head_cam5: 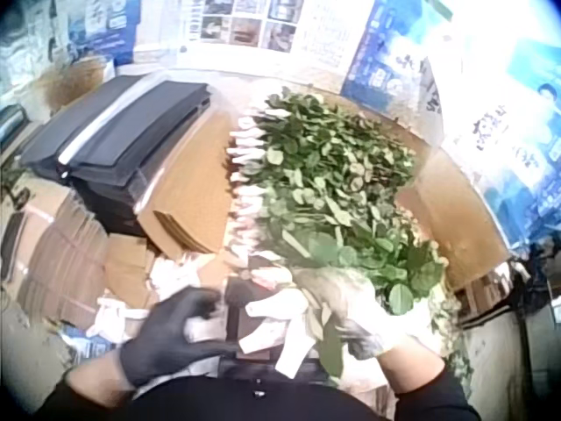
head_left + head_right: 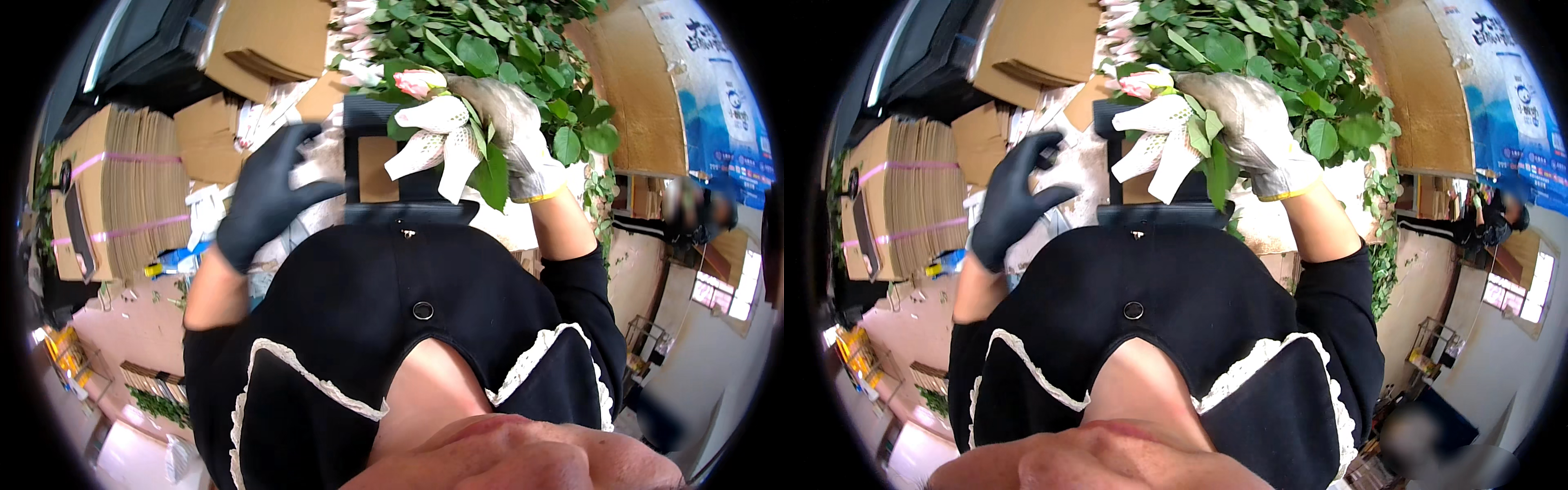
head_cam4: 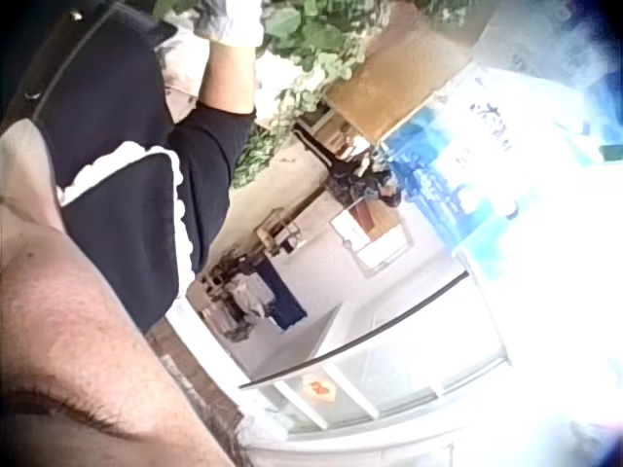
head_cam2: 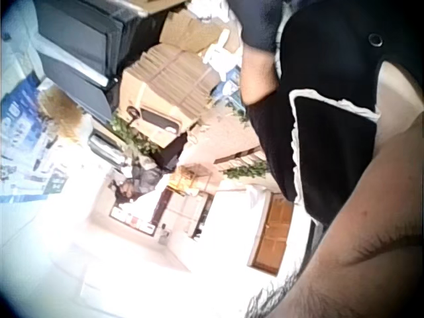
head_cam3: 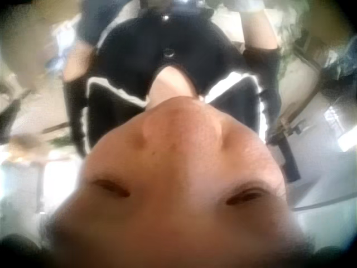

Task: The person arranges pink roses and green foliage into a black rectangular box. They place the flowers and leaves into the box, adjust their positions, and then wrap the box in clear plastic film. Finally, they place the wrapped box into a larger cardboard box.

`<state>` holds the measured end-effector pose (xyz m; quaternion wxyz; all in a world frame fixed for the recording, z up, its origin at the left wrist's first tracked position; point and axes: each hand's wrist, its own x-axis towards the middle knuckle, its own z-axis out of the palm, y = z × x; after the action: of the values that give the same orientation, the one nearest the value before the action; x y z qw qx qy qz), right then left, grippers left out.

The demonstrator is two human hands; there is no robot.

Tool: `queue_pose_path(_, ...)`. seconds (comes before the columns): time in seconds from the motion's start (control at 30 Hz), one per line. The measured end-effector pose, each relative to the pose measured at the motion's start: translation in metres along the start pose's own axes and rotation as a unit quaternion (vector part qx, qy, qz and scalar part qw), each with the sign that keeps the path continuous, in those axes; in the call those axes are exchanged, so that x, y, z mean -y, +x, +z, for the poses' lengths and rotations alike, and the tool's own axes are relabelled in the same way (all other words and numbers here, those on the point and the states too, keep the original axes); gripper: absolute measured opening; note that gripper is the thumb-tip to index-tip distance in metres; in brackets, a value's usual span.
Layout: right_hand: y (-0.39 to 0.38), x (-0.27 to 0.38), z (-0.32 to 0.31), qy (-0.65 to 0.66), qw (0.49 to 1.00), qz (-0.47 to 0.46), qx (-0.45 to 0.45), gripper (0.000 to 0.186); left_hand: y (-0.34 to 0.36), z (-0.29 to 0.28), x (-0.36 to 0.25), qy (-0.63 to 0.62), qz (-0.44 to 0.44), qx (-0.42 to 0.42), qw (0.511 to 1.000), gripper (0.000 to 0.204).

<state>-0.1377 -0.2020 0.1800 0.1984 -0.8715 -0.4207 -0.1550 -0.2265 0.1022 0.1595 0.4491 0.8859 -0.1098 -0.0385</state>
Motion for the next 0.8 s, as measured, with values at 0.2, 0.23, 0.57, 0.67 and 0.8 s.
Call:
queue_pose_path(0.2, 0.002, -0.013, 0.014, -0.010, 1.000, -0.028, -0.004, 0.051, 0.000, -0.005, 0.001, 0.070, 0.326, -0.097, 0.938, 0.033)
queue_pose_path(0.23, -0.002, -0.015, 0.011, -0.009, 1.000, -0.006, 0.005, 0.052, -0.022, -0.024, 0.024, 0.036, 0.197, -0.028, 0.979, 0.039)
queue_pose_path(0.57, 0.009, -0.012, 0.007, 0.051, 0.991, 0.118, -0.026, 0.061, -0.033, -0.060, 0.022, 0.254, 0.180, 0.035, 0.950, 0.029)
queue_pose_path(0.67, 0.009, -0.015, 0.003, 0.161, 0.971, 0.176, -0.036, 0.061, -0.017, -0.032, 0.033, 0.194, 0.062, 0.091, 0.975, 0.040)
queue_pose_path(0.8, 0.012, 0.004, 0.006, -0.061, 0.994, 0.083, 0.022, 0.048, 0.032, -0.008, -0.025, -0.175, 0.144, 0.186, 0.956, 0.026)
